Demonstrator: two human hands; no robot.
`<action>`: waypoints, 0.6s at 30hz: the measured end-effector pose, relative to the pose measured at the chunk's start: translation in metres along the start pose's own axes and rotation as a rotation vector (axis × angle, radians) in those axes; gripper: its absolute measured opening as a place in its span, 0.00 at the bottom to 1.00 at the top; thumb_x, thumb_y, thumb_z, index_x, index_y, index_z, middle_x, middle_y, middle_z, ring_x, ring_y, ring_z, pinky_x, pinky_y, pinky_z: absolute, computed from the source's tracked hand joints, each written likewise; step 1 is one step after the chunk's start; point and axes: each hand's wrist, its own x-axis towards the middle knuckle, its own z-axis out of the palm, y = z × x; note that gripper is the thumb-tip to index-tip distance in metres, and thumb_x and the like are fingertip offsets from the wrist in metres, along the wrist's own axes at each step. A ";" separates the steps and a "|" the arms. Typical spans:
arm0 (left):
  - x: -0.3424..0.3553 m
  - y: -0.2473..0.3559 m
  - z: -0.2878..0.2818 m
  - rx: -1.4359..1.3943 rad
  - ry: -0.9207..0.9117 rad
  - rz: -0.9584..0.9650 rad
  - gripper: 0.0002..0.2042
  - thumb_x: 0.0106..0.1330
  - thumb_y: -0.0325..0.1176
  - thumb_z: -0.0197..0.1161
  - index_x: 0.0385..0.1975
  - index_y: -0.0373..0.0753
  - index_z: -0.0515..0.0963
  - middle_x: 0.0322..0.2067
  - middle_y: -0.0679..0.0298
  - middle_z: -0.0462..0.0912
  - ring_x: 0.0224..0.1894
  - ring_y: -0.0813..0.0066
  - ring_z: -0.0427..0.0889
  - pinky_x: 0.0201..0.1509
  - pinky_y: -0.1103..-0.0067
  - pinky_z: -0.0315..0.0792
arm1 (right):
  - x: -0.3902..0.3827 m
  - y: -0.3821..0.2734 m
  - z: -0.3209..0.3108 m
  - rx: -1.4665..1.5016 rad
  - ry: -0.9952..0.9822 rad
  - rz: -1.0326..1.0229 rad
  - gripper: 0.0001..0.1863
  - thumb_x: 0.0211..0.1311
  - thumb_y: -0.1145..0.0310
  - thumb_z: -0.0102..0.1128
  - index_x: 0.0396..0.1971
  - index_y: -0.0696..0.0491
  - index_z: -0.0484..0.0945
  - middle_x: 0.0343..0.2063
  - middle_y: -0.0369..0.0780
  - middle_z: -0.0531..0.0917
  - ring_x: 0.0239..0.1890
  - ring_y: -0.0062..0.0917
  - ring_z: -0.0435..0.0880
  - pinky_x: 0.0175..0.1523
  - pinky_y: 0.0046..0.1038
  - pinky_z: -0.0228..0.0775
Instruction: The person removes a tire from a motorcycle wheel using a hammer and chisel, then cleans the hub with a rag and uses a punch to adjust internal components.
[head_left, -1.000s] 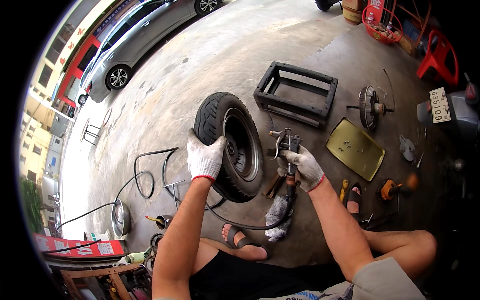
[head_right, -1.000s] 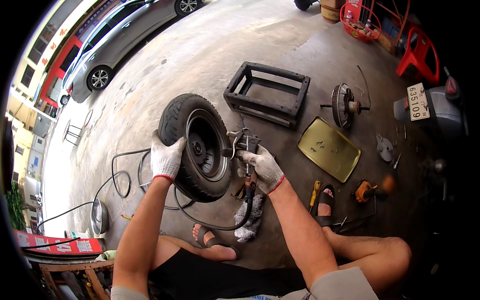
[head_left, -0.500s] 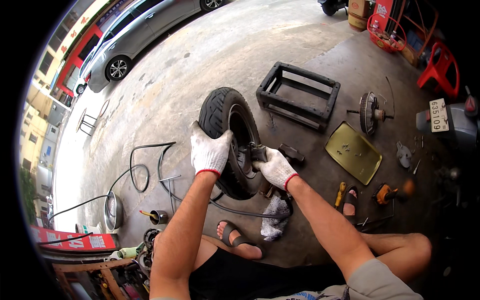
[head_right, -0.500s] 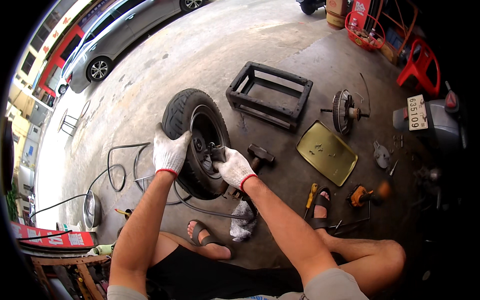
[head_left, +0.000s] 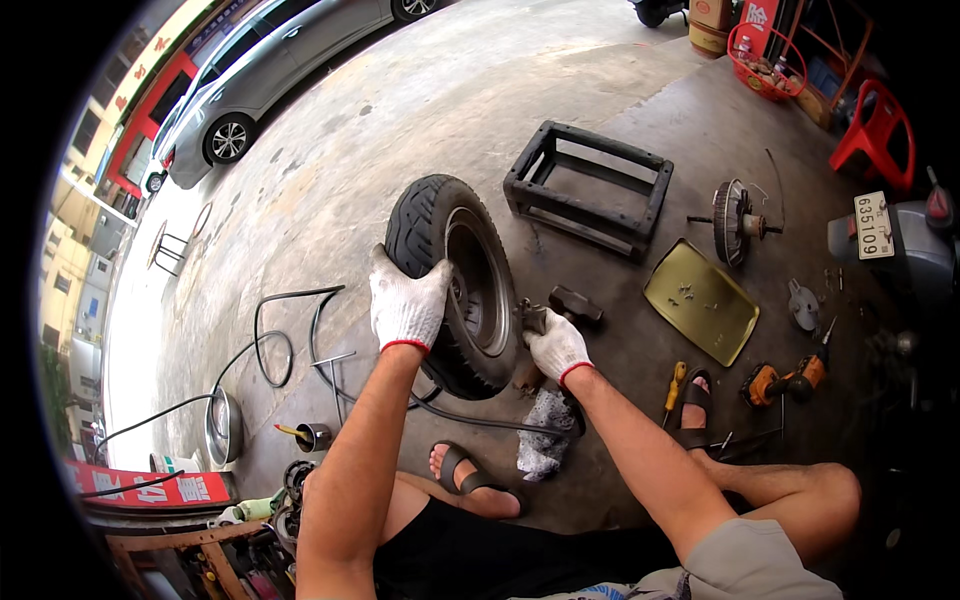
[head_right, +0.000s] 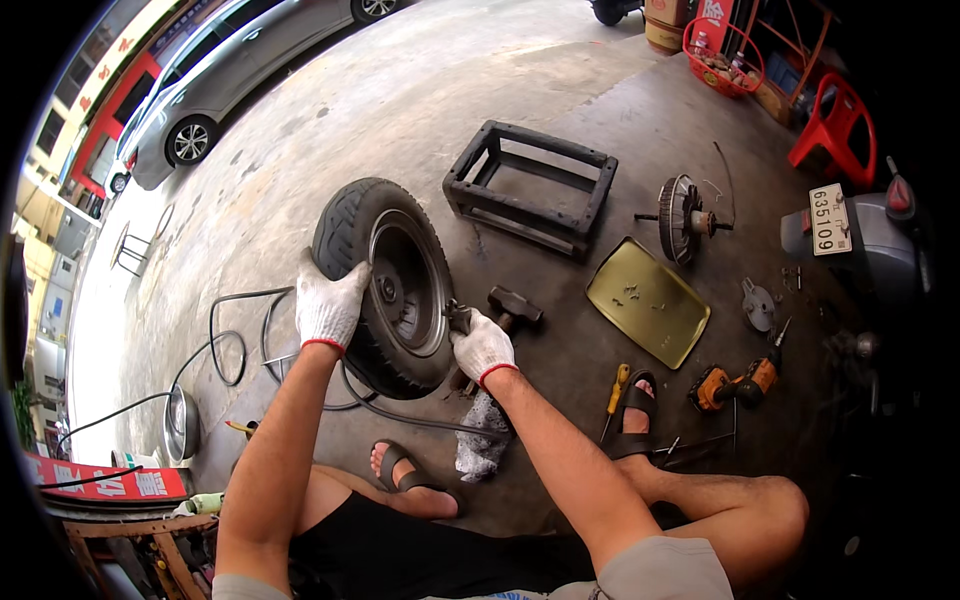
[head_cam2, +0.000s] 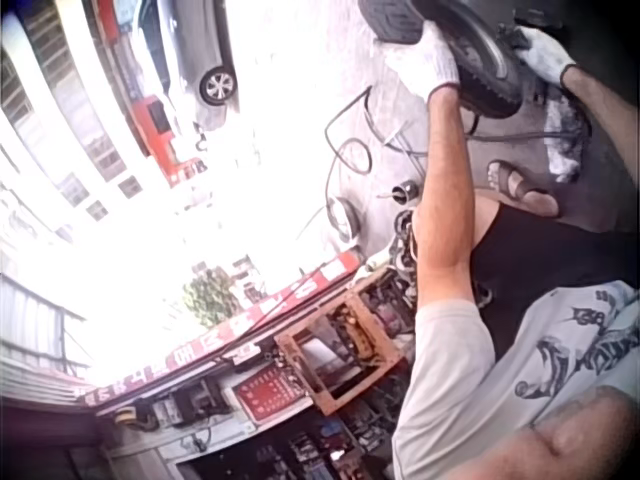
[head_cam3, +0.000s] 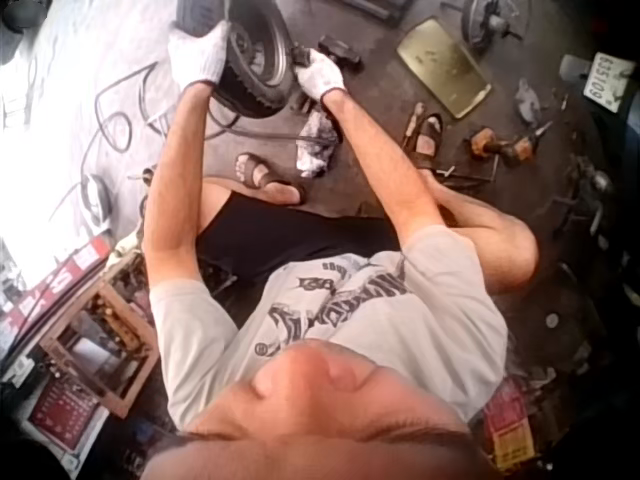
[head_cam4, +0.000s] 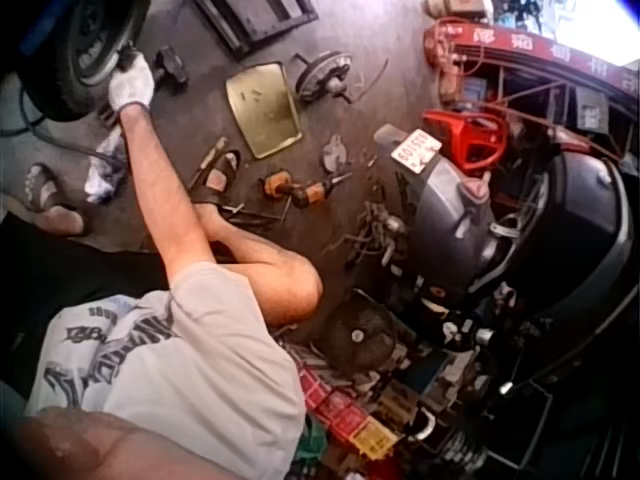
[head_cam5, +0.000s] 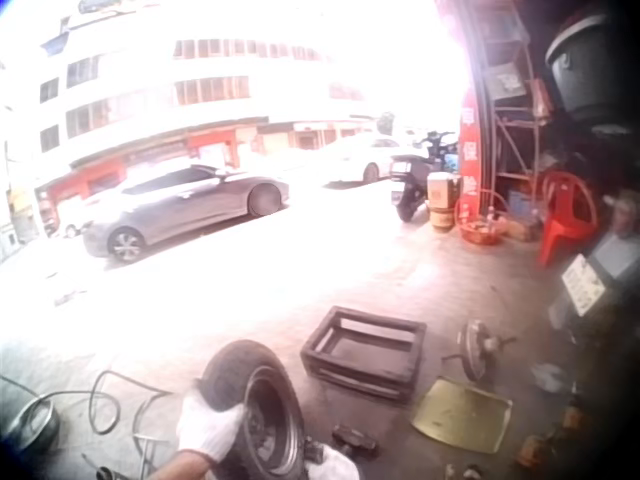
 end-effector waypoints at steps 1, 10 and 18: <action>0.000 0.000 0.000 0.006 0.006 0.008 0.46 0.51 0.48 0.71 0.66 0.27 0.60 0.58 0.37 0.72 0.61 0.44 0.74 0.65 0.65 0.68 | 0.004 0.008 0.002 -0.022 0.003 -0.007 0.17 0.57 0.63 0.64 0.46 0.51 0.81 0.38 0.48 0.86 0.46 0.43 0.84 0.52 0.35 0.76; 0.002 0.001 0.003 -0.042 -0.008 0.005 0.46 0.51 0.47 0.71 0.66 0.25 0.60 0.59 0.36 0.72 0.62 0.45 0.73 0.67 0.67 0.66 | 0.007 0.035 0.010 0.129 -0.070 -0.042 0.16 0.59 0.62 0.61 0.46 0.50 0.81 0.40 0.48 0.86 0.47 0.43 0.84 0.52 0.36 0.76; 0.007 -0.010 0.007 -0.039 -0.019 0.027 0.48 0.52 0.49 0.71 0.68 0.24 0.57 0.64 0.36 0.67 0.67 0.47 0.68 0.70 0.68 0.61 | 0.005 0.028 0.001 0.094 -0.114 -0.055 0.17 0.58 0.62 0.62 0.47 0.49 0.81 0.39 0.50 0.85 0.46 0.43 0.84 0.52 0.37 0.76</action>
